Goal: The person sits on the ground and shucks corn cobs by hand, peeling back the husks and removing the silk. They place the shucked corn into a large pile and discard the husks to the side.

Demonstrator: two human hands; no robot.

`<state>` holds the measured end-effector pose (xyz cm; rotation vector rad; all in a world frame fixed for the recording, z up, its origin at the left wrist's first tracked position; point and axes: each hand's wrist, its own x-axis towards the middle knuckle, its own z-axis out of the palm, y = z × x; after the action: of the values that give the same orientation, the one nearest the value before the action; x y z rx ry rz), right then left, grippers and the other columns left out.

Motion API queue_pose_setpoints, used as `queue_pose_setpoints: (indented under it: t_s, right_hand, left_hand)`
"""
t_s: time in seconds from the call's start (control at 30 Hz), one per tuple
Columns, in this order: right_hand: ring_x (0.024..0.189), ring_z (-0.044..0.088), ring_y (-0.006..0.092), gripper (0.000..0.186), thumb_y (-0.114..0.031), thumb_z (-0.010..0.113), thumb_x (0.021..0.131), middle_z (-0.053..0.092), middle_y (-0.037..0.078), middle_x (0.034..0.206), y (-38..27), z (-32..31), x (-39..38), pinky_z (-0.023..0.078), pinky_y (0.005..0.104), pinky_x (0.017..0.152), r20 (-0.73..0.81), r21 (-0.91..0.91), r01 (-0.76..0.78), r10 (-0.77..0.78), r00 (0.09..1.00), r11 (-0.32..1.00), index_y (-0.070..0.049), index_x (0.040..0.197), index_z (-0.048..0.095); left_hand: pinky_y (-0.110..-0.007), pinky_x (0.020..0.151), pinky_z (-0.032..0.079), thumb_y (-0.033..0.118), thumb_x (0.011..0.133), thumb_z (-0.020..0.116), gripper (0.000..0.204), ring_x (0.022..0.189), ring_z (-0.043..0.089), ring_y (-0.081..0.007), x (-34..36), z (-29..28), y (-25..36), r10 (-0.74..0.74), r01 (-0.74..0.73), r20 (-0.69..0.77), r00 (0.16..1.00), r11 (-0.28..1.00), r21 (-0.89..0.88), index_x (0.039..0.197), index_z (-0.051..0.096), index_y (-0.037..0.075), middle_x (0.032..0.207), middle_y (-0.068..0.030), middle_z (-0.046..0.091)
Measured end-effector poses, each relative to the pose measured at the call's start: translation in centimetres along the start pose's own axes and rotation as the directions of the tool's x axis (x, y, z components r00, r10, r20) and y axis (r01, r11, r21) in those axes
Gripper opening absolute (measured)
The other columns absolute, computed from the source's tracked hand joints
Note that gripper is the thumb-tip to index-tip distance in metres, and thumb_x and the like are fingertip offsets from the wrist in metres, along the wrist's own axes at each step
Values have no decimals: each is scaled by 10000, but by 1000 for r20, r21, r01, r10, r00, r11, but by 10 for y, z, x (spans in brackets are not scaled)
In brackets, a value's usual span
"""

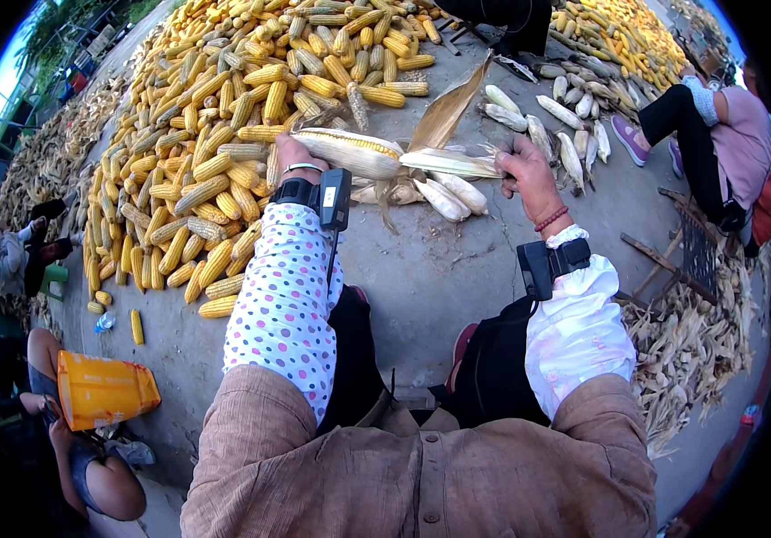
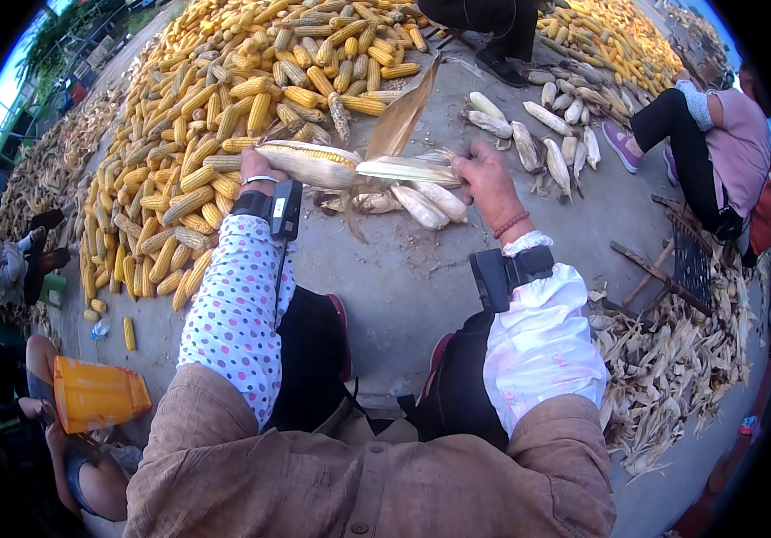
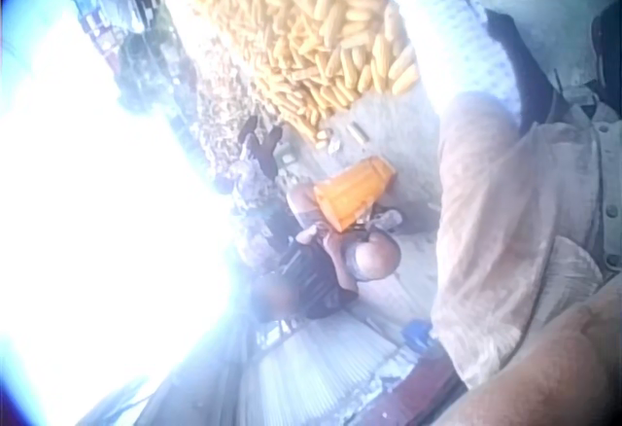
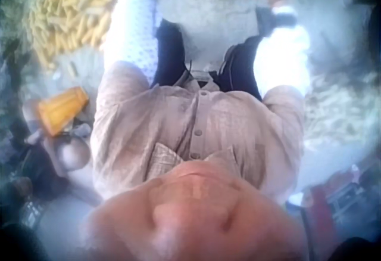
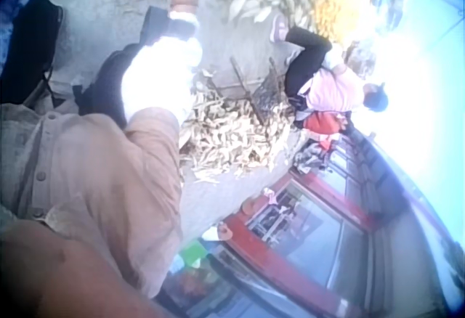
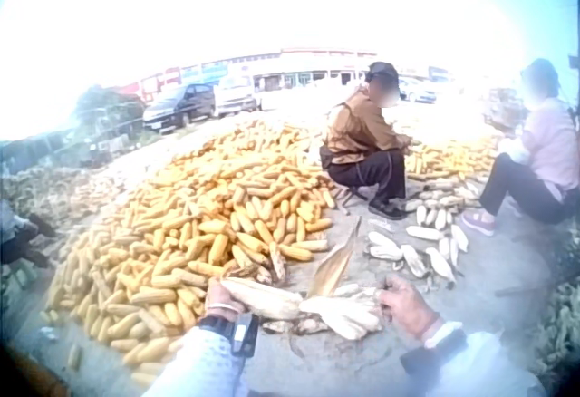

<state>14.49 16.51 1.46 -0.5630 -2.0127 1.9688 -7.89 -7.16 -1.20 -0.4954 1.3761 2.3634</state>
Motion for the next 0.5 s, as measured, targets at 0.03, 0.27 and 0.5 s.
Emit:
queue_pose_setpoints:
  t_s: [0.03,0.27,0.5]
  right_hand:
    - [443,379,66,80,-122,531,799,479,13,645,6,-1,3,329,224,385,-30,-49,13,-15,999,999,-64,824,482]
    - [637,569,195,151,-84,567,763,578,91,699,10,14,5,460,318,622,-135,-396,28,-88,987,918,25,861,528]
    - [869,538,348,207,-65,575,730,552,177,905,-16,67,-12,445,383,754,-43,-564,443,-560,827,697,-2,925,544]
  left_hand:
    - [-405,864,418,467,841,289,527,993,554,-288,-6,3,0,13,-13,-17,1000,1000,10,1080,524,61,1099,-131,578]
    - [-376,850,438,495,842,386,568,966,570,-264,-1,7,-5,34,-34,19,999,999,-8,1093,518,3,1090,-123,578]
    - [-347,727,449,368,858,472,410,796,543,-200,0,24,-24,251,-252,139,958,968,-8,1005,549,-7,903,-100,578]
